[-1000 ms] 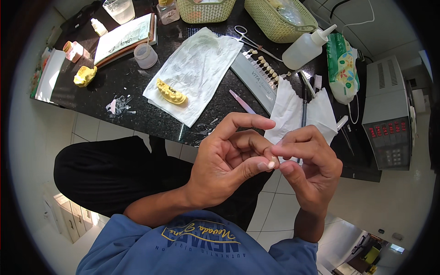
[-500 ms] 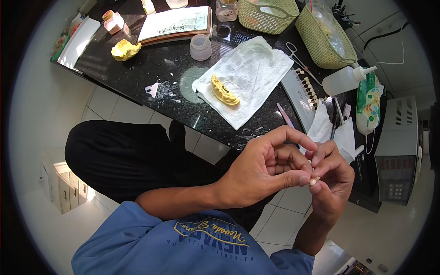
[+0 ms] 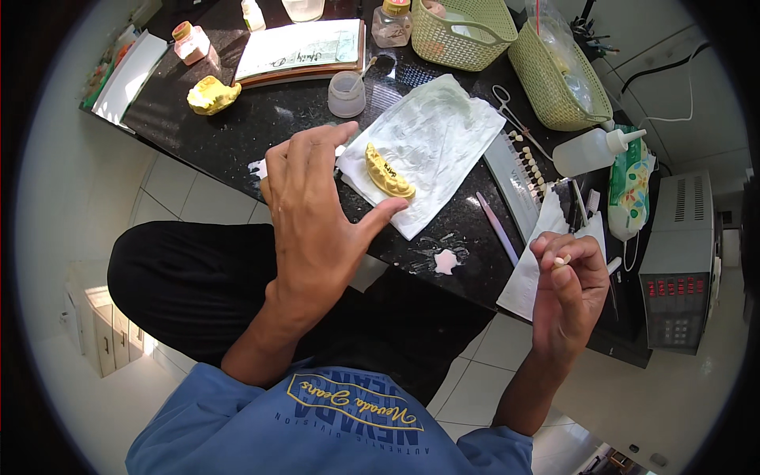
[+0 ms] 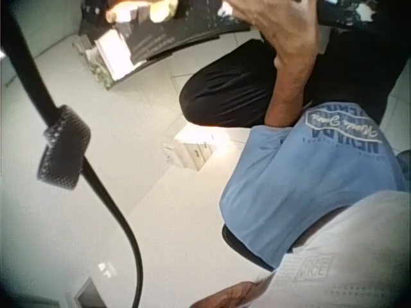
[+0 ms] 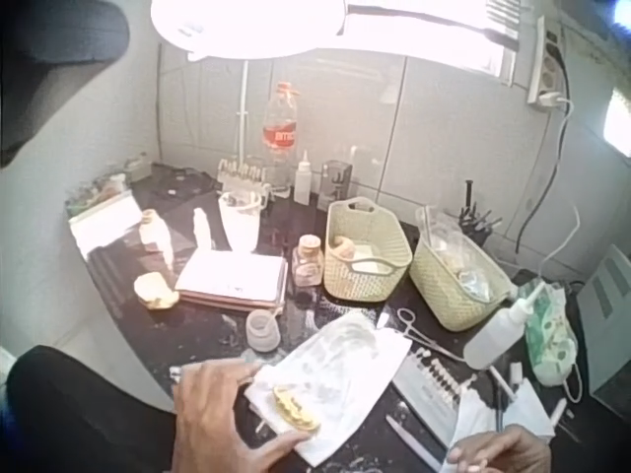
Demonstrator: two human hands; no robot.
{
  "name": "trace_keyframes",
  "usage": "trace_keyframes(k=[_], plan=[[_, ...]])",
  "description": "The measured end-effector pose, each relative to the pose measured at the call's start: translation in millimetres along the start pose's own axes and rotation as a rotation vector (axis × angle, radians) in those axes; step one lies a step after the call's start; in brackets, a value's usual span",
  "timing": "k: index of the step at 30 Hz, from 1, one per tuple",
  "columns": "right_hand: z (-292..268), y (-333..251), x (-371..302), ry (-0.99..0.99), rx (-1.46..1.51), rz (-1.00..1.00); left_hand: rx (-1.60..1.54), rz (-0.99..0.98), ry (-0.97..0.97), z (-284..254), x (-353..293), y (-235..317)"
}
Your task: Applying material to a dental model and cleaning a prosthetic component at a lab bench.
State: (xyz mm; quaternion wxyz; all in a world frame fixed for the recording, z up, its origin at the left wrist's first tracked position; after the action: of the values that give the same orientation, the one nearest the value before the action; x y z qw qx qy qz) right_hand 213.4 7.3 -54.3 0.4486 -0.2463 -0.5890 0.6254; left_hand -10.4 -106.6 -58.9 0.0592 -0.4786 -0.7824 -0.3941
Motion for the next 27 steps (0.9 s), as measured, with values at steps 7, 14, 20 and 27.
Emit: trace_keyframes(k=[7, 14, 20, 27], plan=[[9, 6, 0, 0.02, 0.021, 0.019, 0.103, -0.066, -0.096, 12, -1, -13], [14, 4, -1, 0.039, -0.089, 0.003, 0.027, -0.088, -0.102, 14, 2, -9], [18, -1, -2, 0.034, -0.2, -0.053, -0.08, 0.063, -0.034, 15, -3, 3], [20, -2, -4, 0.04, -0.284, -0.105, -0.209, 0.242, 0.1, 3, -5, 14]])
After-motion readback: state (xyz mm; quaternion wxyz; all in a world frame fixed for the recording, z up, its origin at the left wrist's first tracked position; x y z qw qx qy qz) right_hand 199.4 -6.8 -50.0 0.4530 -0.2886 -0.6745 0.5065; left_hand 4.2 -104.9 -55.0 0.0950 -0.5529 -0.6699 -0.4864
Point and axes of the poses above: each hand's wrist, its own x-axis towards the middle knuckle, its own z-axis out of the palm, y = z × x, the point moved 8 cm from there along x, towards the middle knuckle
